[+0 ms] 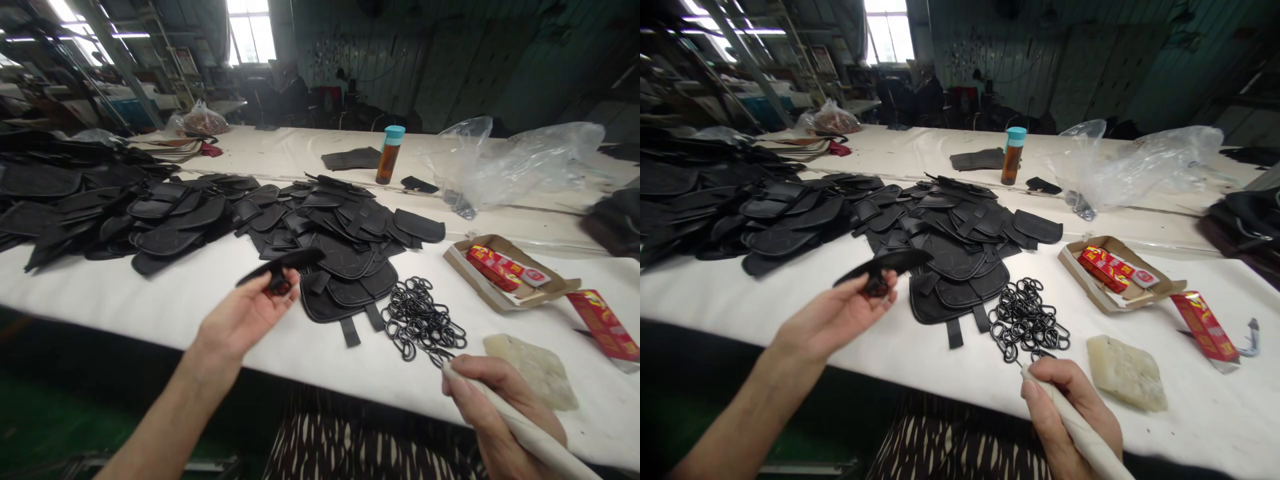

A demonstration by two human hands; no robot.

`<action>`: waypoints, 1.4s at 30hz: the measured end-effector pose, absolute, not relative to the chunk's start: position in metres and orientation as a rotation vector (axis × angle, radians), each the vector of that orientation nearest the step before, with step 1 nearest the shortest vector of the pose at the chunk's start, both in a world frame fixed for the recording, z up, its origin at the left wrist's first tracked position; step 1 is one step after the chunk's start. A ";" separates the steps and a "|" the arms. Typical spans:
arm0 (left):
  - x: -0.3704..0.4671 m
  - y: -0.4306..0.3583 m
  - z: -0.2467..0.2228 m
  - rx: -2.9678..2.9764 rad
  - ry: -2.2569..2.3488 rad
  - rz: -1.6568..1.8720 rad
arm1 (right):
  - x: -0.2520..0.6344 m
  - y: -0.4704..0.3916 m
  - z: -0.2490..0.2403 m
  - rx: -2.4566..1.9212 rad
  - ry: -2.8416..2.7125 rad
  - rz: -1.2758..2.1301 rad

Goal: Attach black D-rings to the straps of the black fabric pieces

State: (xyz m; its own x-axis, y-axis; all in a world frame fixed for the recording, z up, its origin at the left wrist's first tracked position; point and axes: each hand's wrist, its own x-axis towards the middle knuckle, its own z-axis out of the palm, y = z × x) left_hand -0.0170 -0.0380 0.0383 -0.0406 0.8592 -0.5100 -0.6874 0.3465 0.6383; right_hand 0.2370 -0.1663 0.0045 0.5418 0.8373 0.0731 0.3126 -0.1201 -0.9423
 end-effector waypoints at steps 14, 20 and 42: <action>-0.032 0.002 0.004 1.185 1.260 1.211 | 0.230 -0.159 0.006 -1.714 -0.928 0.643; 0.030 -0.052 -0.035 2.774 0.932 0.571 | 0.229 -0.155 0.006 -1.707 -0.958 0.647; 0.032 -0.031 -0.031 2.411 0.651 0.414 | 0.249 -0.165 -0.004 -1.642 -1.152 0.685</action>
State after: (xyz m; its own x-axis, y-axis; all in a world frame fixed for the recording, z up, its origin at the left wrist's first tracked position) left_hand 0.0323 -0.0315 -0.0310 0.8310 0.5394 0.1361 0.3520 -0.6993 0.6222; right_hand 0.2492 -0.1650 -0.0043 0.3914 0.9165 0.0830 0.3652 -0.0719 -0.9282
